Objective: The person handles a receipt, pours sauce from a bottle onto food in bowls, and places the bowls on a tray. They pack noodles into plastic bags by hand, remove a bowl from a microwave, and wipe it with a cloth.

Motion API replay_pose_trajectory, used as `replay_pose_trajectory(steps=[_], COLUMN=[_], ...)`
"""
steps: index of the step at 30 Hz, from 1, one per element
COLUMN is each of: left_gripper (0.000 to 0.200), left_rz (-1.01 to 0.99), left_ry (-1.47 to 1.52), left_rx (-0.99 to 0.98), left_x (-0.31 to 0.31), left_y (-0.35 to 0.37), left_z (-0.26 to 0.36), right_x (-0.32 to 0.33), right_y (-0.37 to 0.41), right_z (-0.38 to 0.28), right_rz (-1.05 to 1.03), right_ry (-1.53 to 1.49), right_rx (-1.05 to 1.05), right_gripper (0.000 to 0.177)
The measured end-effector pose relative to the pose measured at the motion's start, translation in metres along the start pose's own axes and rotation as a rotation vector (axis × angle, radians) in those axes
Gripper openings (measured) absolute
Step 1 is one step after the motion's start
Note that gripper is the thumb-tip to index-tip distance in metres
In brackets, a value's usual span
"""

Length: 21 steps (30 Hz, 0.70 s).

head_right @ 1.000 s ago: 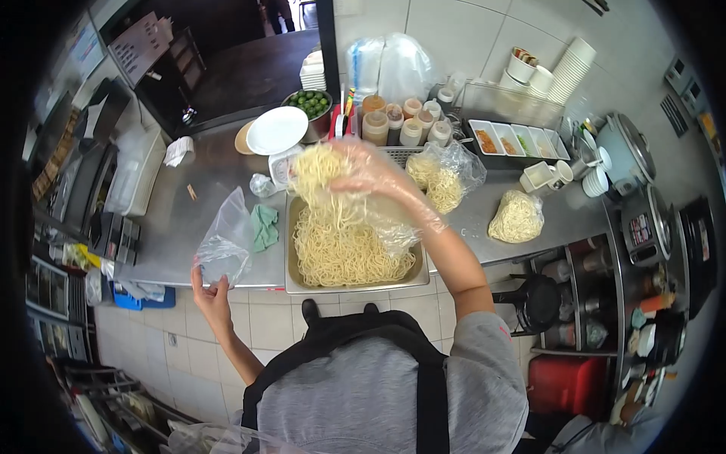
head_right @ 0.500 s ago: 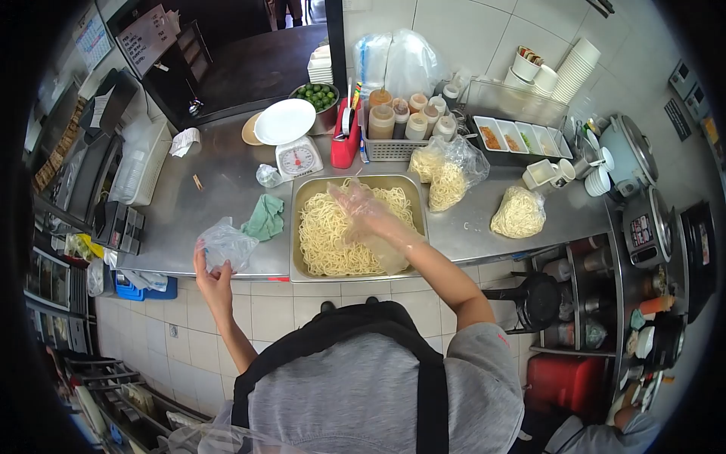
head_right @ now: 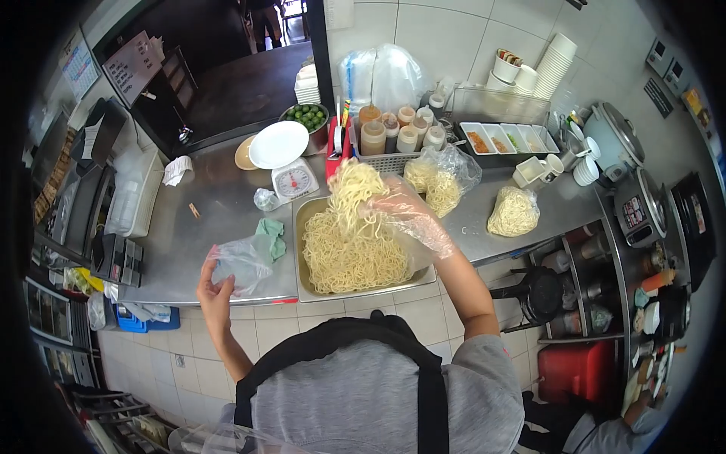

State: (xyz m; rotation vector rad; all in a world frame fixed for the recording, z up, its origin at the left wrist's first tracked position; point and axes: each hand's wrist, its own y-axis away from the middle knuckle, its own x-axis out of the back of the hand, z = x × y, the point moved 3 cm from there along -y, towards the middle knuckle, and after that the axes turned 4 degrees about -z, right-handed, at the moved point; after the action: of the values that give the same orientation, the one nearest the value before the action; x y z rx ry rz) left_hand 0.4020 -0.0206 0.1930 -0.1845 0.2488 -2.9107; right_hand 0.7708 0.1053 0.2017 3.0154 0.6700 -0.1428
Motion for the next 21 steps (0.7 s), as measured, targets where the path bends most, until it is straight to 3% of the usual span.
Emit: replay_pose_trajectory(steps=[2,4,6,7,10,12,17,21], left_gripper=[0.056,0.057,0.056,0.056,0.055,0.057,0.066,0.069], left_rz=[-0.054,-0.077,-0.173,-0.224,-0.342,-0.363,-0.43,-0.465], left_ry=[0.105,0.217,0.26,0.279,0.264,0.256,0.252,0.196], left_rx=[0.005,0.039,0.125,0.163,0.21,0.191,0.152,0.114], left_x=[0.002,-0.004,-0.004,-0.004,-0.004,-0.006,-0.013,-0.016], left_y=[0.001,0.002,0.003,0.003,0.002,0.002,-0.003,-0.021], left_z=[0.014,0.027,0.025,0.024,0.019,0.021,0.033,0.039], right_x=[-0.017,-0.025,-0.036,-0.025,-0.004,-0.015,-0.03,-0.024], right_y=[0.012,0.005,0.003,-0.007,-0.02,-0.014,-0.02,-0.024], right_z=[-0.015,-0.027,-0.036,-0.028,-0.046,-0.092,-0.192,-0.236], right_rz=[0.088,0.129,0.318,0.318,0.375,0.353,0.572,0.546], right_ry=[-0.207,-0.266,-0.464,-0.475,-0.115,0.098,0.077,0.15], right_rx=[0.129,0.08,0.039,0.111,0.234,0.392,0.277,0.395], right_gripper=[0.045,0.052,0.053,0.057,0.061,0.065,0.064,0.066])
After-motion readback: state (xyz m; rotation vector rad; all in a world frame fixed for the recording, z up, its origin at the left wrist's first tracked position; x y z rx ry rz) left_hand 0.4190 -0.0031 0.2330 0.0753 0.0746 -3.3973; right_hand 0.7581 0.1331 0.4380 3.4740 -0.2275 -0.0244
